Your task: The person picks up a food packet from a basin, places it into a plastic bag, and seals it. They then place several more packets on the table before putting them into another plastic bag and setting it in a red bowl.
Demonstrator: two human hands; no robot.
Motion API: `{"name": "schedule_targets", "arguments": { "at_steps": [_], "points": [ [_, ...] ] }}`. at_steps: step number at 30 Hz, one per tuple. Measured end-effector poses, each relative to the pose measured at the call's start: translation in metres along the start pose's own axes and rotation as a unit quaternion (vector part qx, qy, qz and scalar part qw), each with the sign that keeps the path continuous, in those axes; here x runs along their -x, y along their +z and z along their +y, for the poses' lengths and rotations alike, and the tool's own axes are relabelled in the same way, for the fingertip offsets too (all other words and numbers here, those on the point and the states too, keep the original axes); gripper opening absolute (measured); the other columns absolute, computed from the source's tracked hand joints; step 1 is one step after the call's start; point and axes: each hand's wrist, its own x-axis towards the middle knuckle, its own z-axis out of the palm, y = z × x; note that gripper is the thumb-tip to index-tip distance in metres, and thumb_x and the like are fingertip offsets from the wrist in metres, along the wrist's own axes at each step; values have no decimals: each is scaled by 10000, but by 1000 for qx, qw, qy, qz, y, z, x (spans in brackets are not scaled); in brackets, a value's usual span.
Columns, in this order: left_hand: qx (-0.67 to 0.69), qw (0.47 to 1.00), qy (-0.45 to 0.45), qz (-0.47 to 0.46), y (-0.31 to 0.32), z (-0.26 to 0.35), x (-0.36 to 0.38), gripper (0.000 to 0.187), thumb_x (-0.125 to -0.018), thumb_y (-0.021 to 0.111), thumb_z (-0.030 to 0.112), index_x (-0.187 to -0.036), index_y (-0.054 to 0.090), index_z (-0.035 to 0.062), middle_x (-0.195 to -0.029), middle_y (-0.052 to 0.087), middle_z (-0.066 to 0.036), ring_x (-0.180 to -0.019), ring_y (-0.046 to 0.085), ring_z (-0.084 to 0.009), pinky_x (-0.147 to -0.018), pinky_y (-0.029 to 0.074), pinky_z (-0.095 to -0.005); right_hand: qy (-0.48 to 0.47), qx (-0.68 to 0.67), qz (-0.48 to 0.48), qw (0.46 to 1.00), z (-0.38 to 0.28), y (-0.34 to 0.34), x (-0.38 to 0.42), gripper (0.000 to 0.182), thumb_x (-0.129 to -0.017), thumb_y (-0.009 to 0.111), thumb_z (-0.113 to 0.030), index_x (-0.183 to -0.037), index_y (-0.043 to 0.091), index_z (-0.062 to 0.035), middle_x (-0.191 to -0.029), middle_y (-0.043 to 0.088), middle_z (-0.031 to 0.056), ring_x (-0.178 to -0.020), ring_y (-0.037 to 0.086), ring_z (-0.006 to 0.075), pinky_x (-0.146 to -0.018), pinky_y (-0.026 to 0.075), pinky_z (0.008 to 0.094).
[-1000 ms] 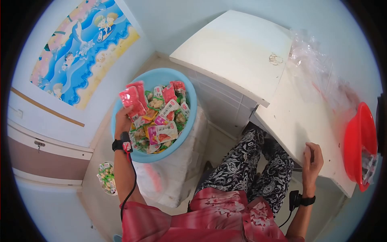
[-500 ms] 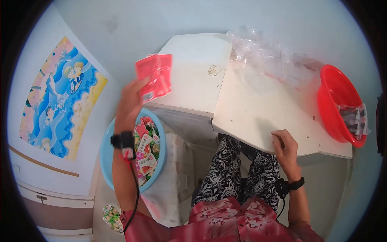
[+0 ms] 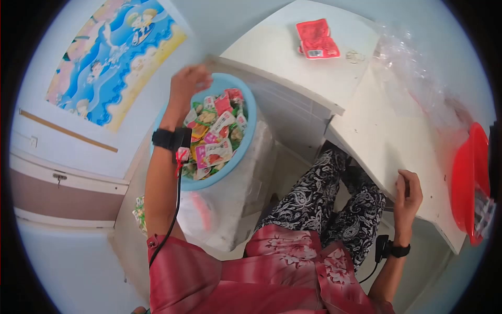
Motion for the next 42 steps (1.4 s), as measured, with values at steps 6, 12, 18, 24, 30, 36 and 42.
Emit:
{"name": "schedule_targets", "arguments": {
  "at_steps": [6,12,18,24,30,36,42],
  "points": [
    [-88,986,-140,13,-75,-141,60,298,-858,716,170,-1063,709,-46,-887,712,-94,-765,666,-148,-657,536,-282,19,2,-6,1000,0,0,-1,88,-1001,602,-39,-1059,667,-23,-852,544,-36,-733,415,49,-641,343,214],
    [-155,978,-119,71,-93,-201,51,256,-830,704,128,-1010,716,-54,-850,710,-85,-743,667,-156,-639,536,-299,31,-4,-19,999,3,1,-1,109,-1014,581,-52,-1077,647,8,-898,547,-12,-803,474,71,-736,400,218],
    [-216,976,-33,15,-47,-209,-5,242,-880,702,180,-994,705,-34,-873,691,-61,-749,638,-133,-658,501,-264,44,16,-8,999,-4,5,-2,106,-1011,589,-61,-1062,650,10,-882,545,-10,-788,461,66,-713,389,213],
    [-386,916,87,58,19,-201,-45,340,-783,705,87,-1099,658,-30,-1030,685,-203,-1000,654,-381,-893,515,-442,40,32,0,999,-2,7,-3,102,-1005,579,-38,-1062,648,10,-886,547,-11,-770,452,63,-693,379,211],
    [-344,920,188,16,22,-231,-84,508,-745,637,-22,-1249,597,23,-1246,604,-228,-1178,581,-395,-1018,470,-429,41,61,-6,997,-6,7,-6,118,-1019,551,-32,-1084,636,18,-920,541,-2,-796,478,72,-724,400,219],
    [-258,960,102,-25,3,-254,-89,529,-764,663,44,-1288,593,44,-1204,624,-220,-1142,611,-389,-979,498,-434,31,71,17,997,-10,14,-7,85,-1002,567,-6,-1050,635,10,-872,526,-9,-753,439,62,-675,373,211],
    [-313,944,-62,-81,-12,-242,-90,555,-727,728,101,-1268,622,34,-1058,702,-206,-990,673,-348,-891,532,-431,25,79,18,996,-11,15,-8,88,-1003,564,-3,-1055,635,8,-859,509,-11,-750,437,63,-668,366,213]
  ]
}}
